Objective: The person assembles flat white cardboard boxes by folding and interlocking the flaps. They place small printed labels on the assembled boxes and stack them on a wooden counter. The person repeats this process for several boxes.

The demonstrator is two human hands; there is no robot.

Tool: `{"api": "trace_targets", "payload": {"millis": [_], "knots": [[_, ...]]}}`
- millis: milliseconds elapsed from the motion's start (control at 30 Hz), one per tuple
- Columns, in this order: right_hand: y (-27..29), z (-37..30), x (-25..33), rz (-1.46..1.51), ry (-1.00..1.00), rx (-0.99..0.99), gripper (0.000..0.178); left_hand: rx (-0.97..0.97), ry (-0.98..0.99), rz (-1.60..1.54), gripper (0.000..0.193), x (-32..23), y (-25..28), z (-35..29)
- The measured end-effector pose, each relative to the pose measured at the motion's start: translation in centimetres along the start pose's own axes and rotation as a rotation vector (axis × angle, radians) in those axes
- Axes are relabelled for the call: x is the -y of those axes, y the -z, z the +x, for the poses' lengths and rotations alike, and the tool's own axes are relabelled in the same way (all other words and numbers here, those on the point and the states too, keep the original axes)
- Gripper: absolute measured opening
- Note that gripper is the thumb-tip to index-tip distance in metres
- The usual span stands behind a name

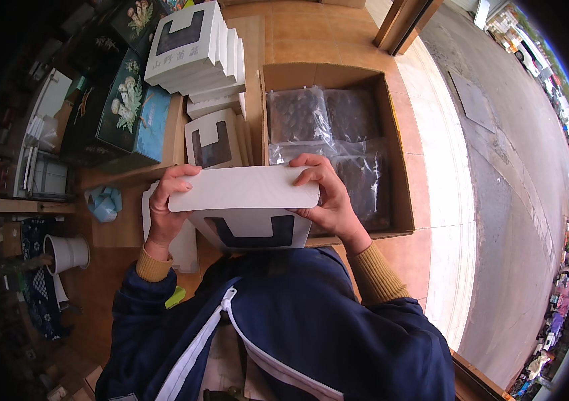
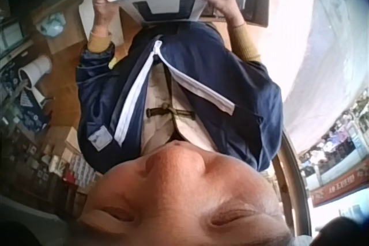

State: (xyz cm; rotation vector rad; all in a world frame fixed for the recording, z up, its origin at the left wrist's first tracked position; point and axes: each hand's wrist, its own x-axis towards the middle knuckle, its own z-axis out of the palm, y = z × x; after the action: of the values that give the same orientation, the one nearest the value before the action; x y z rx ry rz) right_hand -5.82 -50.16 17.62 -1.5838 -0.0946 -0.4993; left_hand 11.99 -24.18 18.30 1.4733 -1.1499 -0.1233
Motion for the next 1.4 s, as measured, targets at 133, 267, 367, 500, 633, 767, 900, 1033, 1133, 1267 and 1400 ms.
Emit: {"api": "trace_targets", "payload": {"millis": [133, 267, 367, 500, 633, 767, 900, 1033, 1133, 1267, 1400], "knots": [[1.3, 0.6, 0.6, -0.034, -0.028, 0.051, 0.022, 0.164, -0.159, 0.230, 0.037, -1.1, 1.2, 1.2], [2.7, 1.0, 1.9, -0.180, 0.003, 0.195, 0.020, 0.292, -0.218, 0.450, 0.036, -3.7, 1.7, 1.7], [3.7, 1.0, 3.8, -0.284, 0.030, 0.315, 0.035, 0.349, -0.111, 0.423, 0.033, -5.4, 1.8, 1.9], [3.0, 1.1, 5.7, -0.284, -0.207, 0.228, 0.036, 0.314, 0.100, 0.314, 0.034, -6.4, 0.7, 2.4], [2.0, 1.8, 7.0, -0.522, -0.142, 0.251, 0.040, 0.354, 0.156, 0.447, 0.037, -7.2, 0.4, 3.0], [2.1, 2.7, 7.4, -0.725, -0.060, 0.412, 0.050, 0.404, -0.003, 0.597, 0.038, -7.9, 0.3, 3.8], [3.0, 3.1, 7.3, -0.596, -0.086, 0.430, 0.045, 0.425, 0.065, 0.482, 0.038, -7.9, 0.8, 5.0], [3.3, 2.9, 7.1, -0.591, -0.065, 0.410, 0.042, 0.400, 0.063, 0.462, 0.034, -7.6, 0.6, 5.1], [3.1, 2.2, 6.9, -0.613, -0.064, 0.367, 0.041, 0.357, 0.092, 0.452, 0.033, -7.4, 0.0, 4.6], [2.2, 0.8, 6.2, -0.671, -0.037, 0.307, 0.036, 0.298, 0.106, 0.415, 0.034, -7.2, -0.8, 3.5], [1.7, 0.0, 4.8, -0.532, -0.040, 0.247, 0.036, 0.355, -0.046, 0.672, 0.038, -7.5, -0.6, 2.8]]}}
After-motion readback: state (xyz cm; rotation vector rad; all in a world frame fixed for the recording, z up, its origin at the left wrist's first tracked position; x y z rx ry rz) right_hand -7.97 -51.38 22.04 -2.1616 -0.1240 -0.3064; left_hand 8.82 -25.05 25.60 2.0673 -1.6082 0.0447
